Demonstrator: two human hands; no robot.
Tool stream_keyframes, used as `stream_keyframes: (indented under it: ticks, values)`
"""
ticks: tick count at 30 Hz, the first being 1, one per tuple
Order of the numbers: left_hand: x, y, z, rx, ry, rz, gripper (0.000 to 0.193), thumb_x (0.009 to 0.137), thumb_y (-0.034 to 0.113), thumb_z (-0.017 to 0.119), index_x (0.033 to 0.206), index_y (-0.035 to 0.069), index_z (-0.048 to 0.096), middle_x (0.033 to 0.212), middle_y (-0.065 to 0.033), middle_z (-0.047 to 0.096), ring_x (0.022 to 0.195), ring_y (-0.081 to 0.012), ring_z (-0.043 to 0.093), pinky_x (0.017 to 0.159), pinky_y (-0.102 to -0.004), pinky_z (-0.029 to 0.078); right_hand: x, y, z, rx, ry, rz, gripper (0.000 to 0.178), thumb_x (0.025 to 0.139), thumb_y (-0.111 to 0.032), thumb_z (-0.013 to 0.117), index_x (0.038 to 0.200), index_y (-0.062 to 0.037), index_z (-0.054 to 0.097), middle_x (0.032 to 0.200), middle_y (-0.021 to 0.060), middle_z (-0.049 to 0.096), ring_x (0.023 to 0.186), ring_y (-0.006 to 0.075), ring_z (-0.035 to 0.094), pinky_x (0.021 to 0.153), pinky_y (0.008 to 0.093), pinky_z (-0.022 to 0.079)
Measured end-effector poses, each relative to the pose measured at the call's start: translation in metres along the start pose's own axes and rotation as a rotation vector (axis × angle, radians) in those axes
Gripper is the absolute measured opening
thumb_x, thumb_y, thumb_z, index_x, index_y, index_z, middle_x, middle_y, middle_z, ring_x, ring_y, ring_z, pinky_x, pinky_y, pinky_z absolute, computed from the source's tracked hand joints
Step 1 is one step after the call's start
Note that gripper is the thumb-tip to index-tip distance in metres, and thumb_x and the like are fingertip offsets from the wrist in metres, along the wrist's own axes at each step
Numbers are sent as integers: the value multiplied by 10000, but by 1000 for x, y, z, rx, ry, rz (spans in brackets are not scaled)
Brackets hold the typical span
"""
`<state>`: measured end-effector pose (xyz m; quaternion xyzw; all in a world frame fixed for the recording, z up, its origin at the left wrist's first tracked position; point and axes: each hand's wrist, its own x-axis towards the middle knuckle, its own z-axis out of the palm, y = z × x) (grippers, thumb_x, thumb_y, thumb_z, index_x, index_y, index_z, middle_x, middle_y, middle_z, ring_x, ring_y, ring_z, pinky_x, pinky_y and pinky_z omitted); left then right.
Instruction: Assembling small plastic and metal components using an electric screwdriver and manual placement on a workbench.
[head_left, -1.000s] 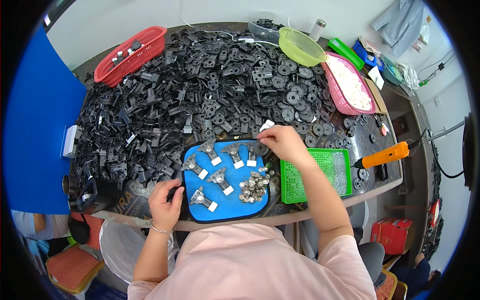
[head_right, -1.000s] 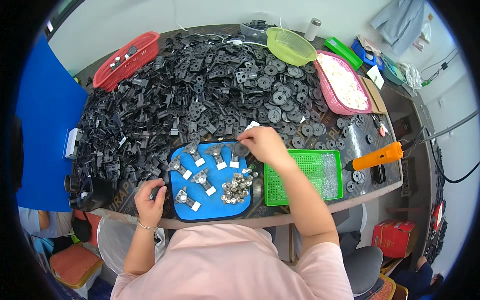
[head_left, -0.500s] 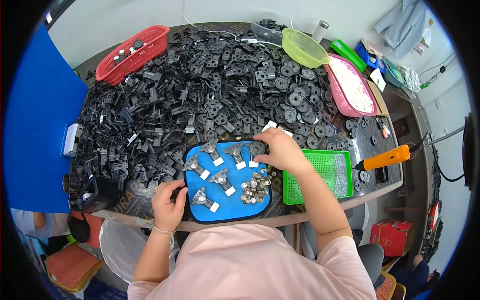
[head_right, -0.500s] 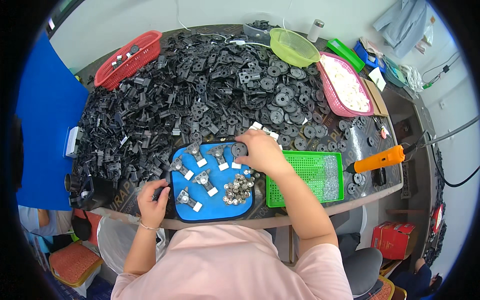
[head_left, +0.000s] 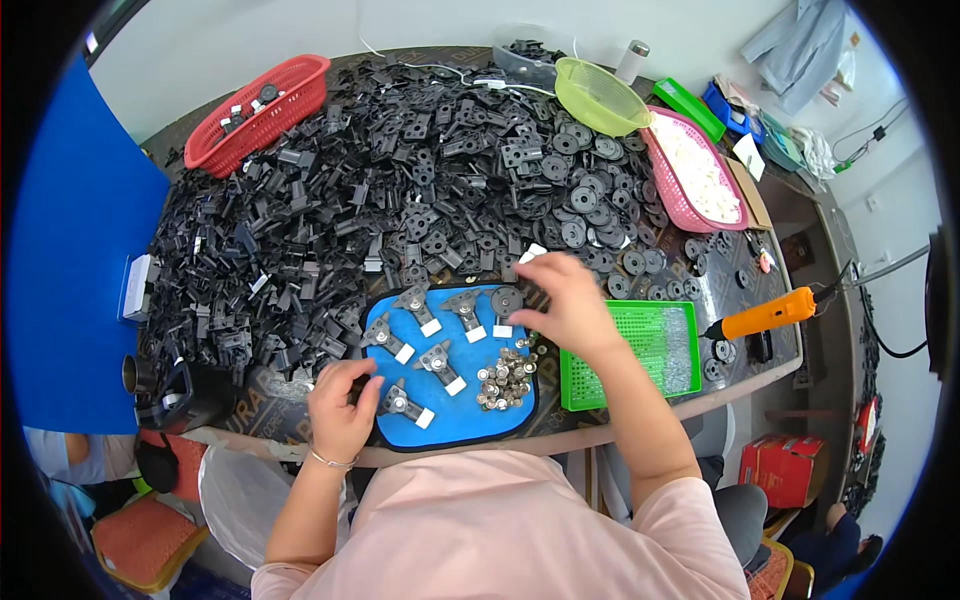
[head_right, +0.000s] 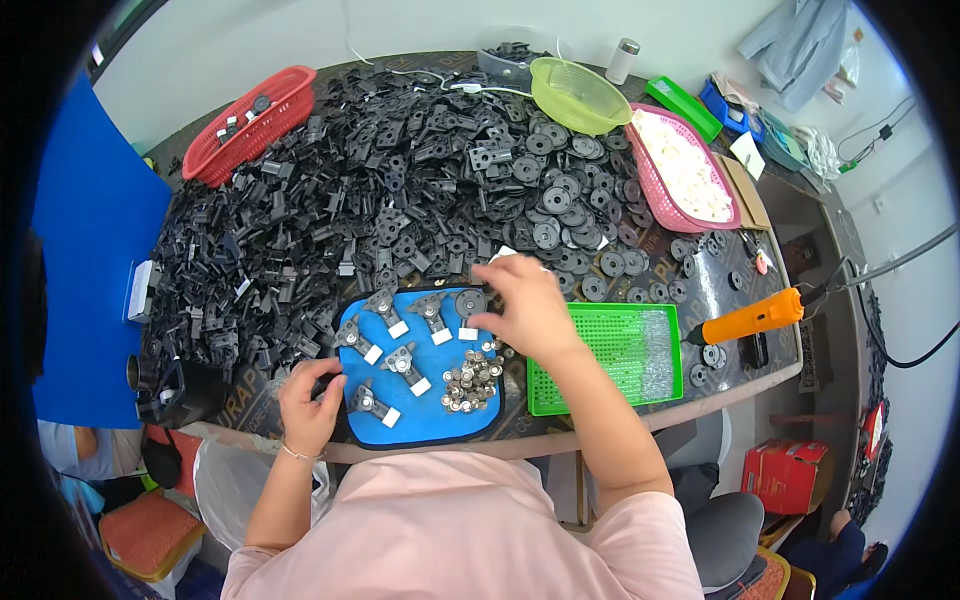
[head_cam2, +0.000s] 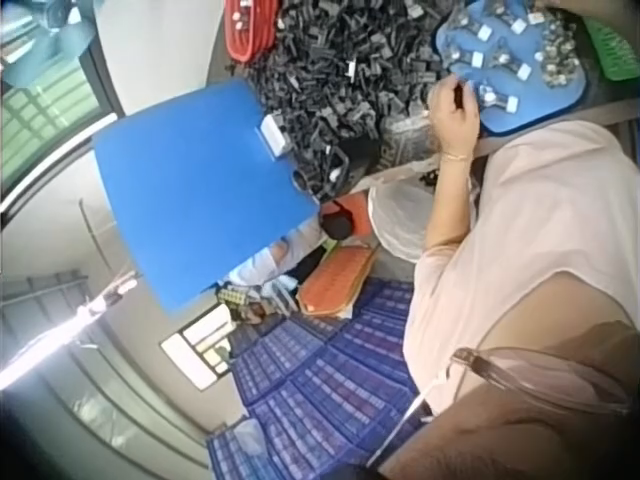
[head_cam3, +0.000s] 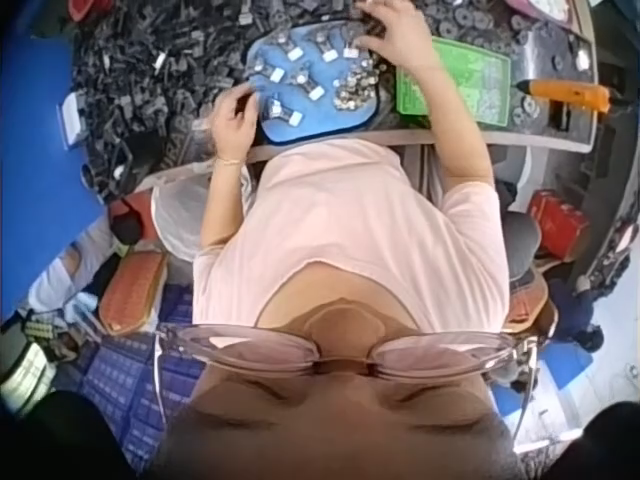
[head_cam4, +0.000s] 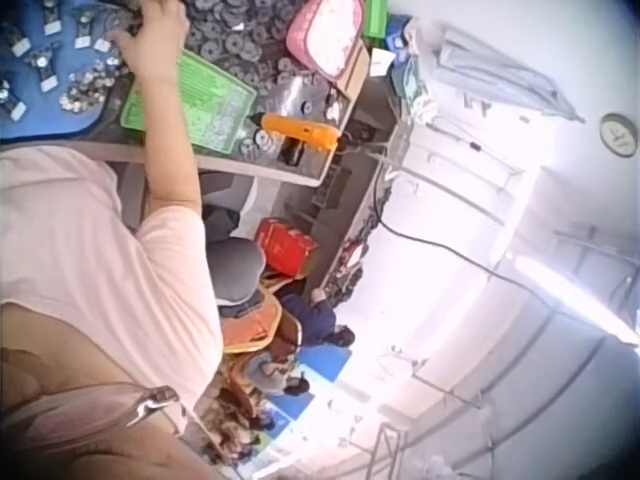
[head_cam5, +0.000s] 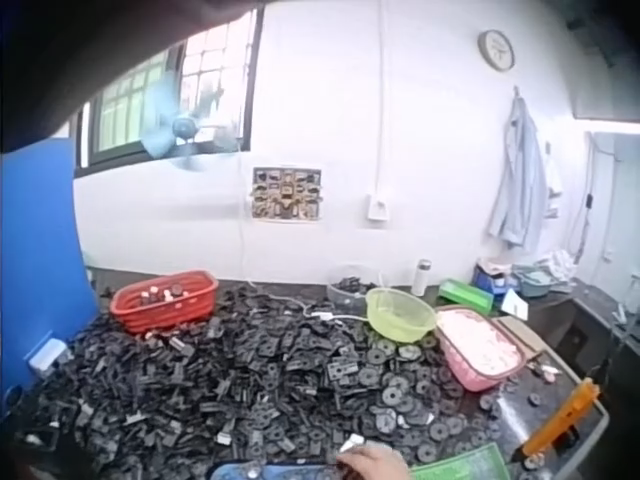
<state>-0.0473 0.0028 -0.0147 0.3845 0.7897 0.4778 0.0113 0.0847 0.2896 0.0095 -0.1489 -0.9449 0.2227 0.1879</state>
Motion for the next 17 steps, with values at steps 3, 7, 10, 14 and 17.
stream_keyframes:
  ticks: [3, 7, 10, 14, 17]
  values:
    - [16, 7, 11, 94, -114, 129, 255, 696, 83, 731, 932, 41, 643, 911, -98, 650, 870, -281, 599, 808, -360, 447, -26, -11, -48, -222, 600, -78, 464, 644, -153, 813, 1062, -77, 626, 1067, 102, 569, 1066, 274, 500, 935, 377, 379]
    - [59, 30, 52, 127, -238, 341, 361, 677, 168, 760, 999, 68, 630, 973, -85, 636, 943, -272, 577, 890, -395, 392, -101, 45, -121, -647, 1344, 101, 797, 673, -132, 805, 1304, -9, 335, 1323, 116, 338, 1250, 252, 329, 1056, 428, 261]
    - [80, 38, 85, 227, -367, 375, 469, 664, 261, 772, 1070, 94, 609, 1053, -63, 609, 1038, -251, 531, 966, -422, 310, -118, 75, -130, -555, 1370, 362, 922, 677, -177, 821, 1359, -1, 226, 1361, 130, 287, 1298, 253, 264, 1090, 445, 199]
    - [93, 37, 114, 330, -448, 355, 528, 653, 334, 775, 1096, 104, 603, 1085, -45, 591, 1095, -242, 489, 1000, -441, 255, -118, 120, -113, 194, 1229, 289, 826, 744, -84, 765, 1364, -18, 224, 1330, 118, 327, 1166, 227, 455, 981, 345, 398]
    - [98, 40, 121, 402, -501, 298, 543, 652, 331, 777, 1115, 109, 601, 1083, -49, 593, 1096, -239, 489, 997, -445, 260, -123, 145, -113, 282, 1211, 340, 736, 793, -51, 712, 1363, -40, 246, 1316, 112, 341, 1111, 224, 508, 915, 318, 450]
